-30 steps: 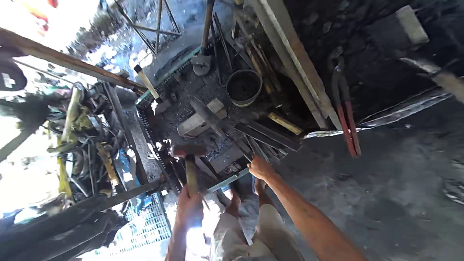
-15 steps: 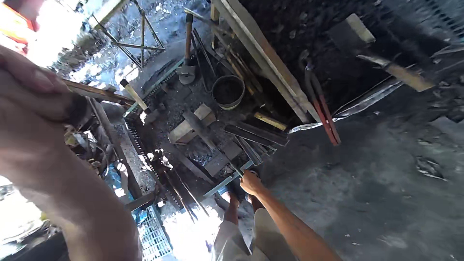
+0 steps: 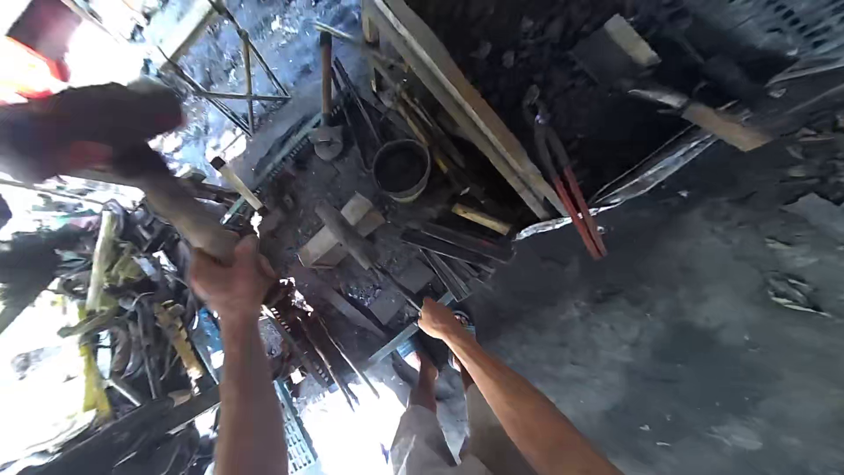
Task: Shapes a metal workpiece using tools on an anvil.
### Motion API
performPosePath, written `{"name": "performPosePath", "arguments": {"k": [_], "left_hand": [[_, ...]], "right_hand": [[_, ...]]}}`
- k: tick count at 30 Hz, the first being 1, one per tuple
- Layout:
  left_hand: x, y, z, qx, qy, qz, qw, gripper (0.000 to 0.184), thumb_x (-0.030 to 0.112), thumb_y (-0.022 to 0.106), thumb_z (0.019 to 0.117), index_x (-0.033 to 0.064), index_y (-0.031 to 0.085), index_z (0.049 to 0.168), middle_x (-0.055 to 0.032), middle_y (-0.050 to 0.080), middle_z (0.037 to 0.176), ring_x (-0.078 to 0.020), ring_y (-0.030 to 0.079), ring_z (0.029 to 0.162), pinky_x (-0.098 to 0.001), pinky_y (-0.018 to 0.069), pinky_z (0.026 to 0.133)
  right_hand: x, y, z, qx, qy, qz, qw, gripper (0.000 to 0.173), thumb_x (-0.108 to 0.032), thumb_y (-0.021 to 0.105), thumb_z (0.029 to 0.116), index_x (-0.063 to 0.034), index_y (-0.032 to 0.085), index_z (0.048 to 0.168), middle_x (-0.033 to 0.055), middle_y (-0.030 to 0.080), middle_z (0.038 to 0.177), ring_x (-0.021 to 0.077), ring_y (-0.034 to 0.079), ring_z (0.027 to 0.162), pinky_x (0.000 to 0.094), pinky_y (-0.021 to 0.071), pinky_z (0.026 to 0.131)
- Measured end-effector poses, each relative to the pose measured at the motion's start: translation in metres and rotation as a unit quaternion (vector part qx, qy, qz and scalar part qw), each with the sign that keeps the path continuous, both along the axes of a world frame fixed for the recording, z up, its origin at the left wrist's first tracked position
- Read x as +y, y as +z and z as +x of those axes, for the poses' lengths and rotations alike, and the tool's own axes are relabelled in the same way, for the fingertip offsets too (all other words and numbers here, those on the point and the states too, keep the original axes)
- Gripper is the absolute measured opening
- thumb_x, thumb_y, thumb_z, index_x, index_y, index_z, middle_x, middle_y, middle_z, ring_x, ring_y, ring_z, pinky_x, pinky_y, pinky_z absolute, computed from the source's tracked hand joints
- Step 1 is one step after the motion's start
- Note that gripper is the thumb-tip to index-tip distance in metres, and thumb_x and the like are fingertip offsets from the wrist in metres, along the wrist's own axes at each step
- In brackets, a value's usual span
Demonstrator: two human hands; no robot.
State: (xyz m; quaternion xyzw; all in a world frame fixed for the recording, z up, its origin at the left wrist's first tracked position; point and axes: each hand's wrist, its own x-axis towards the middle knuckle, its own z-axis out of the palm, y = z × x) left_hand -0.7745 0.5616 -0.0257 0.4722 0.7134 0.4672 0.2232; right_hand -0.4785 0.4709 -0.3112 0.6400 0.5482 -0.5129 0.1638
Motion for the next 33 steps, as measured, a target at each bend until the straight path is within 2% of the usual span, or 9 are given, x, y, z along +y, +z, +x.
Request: {"name": "performPosePath", "arguments": {"k": [5,8,12,15,19,23,27,30,33], "left_hand": [[0.025,0.156,-0.027,0.006,-0.138,0.179,0.974,0.011,0.017,0.056,0.1026,0.007,0.056,0.108,-0.0019,0.063,0.075,-0.0185,0.064,0.058,-0.037,0.0605,0.055],[0.056,0.161,-0.075,-0.009,-0.274,0.105,0.956,0.017,0.015,0.051,0.105,0.0093,0.065,0.097,0.0051,0.064,0.083,-0.0076,0.061,0.074,-0.0264,0.0533,0.07],[0.009,-0.067,0.025,0.125,0.056,0.009,0.991,0.031,0.023,0.062,0.1015,0.0002,0.056,0.122,-0.0079,0.066,0.092,-0.0159,0.067,0.079,-0.0379,0.0604,0.073],[-0.031,-0.198,0.021,0.146,0.025,-0.287,0.946,0.046,0.031,0.063,0.0996,0.0016,0.057,0.135,-0.0204,0.071,0.103,-0.0327,0.072,0.087,-0.0577,0.0589,0.081],[-0.006,-0.078,0.0,0.017,0.049,-0.125,0.991,0.039,0.027,0.069,0.0972,0.0018,0.057,0.125,-0.0117,0.068,0.076,-0.0249,0.067,0.055,-0.0468,0.0617,0.053],[0.008,0.077,-0.026,0.016,-0.035,0.116,0.992,0.038,0.031,0.063,0.1023,0.0076,0.051,0.13,-0.005,0.067,0.083,-0.0231,0.067,0.06,-0.045,0.0626,0.054],[0.042,0.16,-0.051,0.013,-0.154,0.134,0.979,0.021,0.018,0.044,0.1049,0.0179,0.058,0.089,0.009,0.059,0.071,-0.0062,0.057,0.059,-0.0232,0.0534,0.058],[0.053,0.097,-0.023,0.021,-0.128,0.215,0.968,0.022,0.008,0.043,0.1026,0.0126,0.058,0.087,0.0061,0.06,0.072,-0.0071,0.058,0.063,-0.0251,0.0522,0.062],[0.018,-0.108,0.026,-0.044,-0.055,0.265,0.962,0.025,0.029,0.067,0.0988,0.0159,0.057,0.117,0.0057,0.063,0.084,-0.0089,0.063,0.068,-0.0319,0.0574,0.061]], "right_hand": [[0.051,0.015,-0.022,0.003,0.022,-0.002,1.0,0.04,-0.027,0.066,0.0899,0.0014,0.061,0.117,0.025,0.066,0.12,0.0418,0.066,0.111,0.0639,0.0548,0.085],[0.054,0.014,-0.029,-0.007,0.023,0.0,1.0,0.043,-0.026,0.066,0.0905,0.0023,0.059,0.122,0.0255,0.065,0.122,0.0414,0.067,0.111,0.0629,0.0549,0.085],[0.048,0.002,-0.031,-0.017,0.007,-0.01,1.0,0.05,-0.026,0.068,0.0886,0.0018,0.055,0.128,0.0258,0.064,0.123,0.042,0.068,0.11,0.0617,0.0564,0.084],[0.061,0.022,-0.024,0.037,0.023,-0.025,0.999,0.04,-0.026,0.064,0.0943,0.0048,0.06,0.119,0.0269,0.065,0.118,0.0424,0.065,0.109,0.0638,0.0526,0.086],[0.064,0.024,-0.036,0.05,0.043,-0.007,0.998,0.029,-0.024,0.066,0.0899,0.0029,0.064,0.1,0.0245,0.067,0.106,0.04,0.068,0.101,0.0637,0.0533,0.08],[0.045,0.013,-0.026,0.029,0.047,-0.006,0.998,0.033,-0.026,0.067,0.0895,0.0045,0.064,0.102,0.0256,0.067,0.11,0.041,0.068,0.104,0.0636,0.0544,0.082],[0.037,0.001,-0.01,-0.004,0.058,0.001,0.998,0.039,-0.028,0.066,0.0909,0.0049,0.063,0.112,0.027,0.065,0.119,0.0427,0.066,0.112,0.0633,0.0545,0.086],[0.041,-0.013,-0.007,-0.009,0.061,0.003,0.998,0.041,-0.03,0.065,0.0916,0.0035,0.061,0.114,0.0258,0.065,0.118,0.0422,0.066,0.111,0.0627,0.0549,0.085],[0.046,-0.02,-0.002,-0.008,0.057,-0.012,0.998,0.043,-0.03,0.065,0.0919,0.0034,0.06,0.117,0.0265,0.064,0.12,0.0424,0.066,0.111,0.0627,0.0551,0.086]]}}
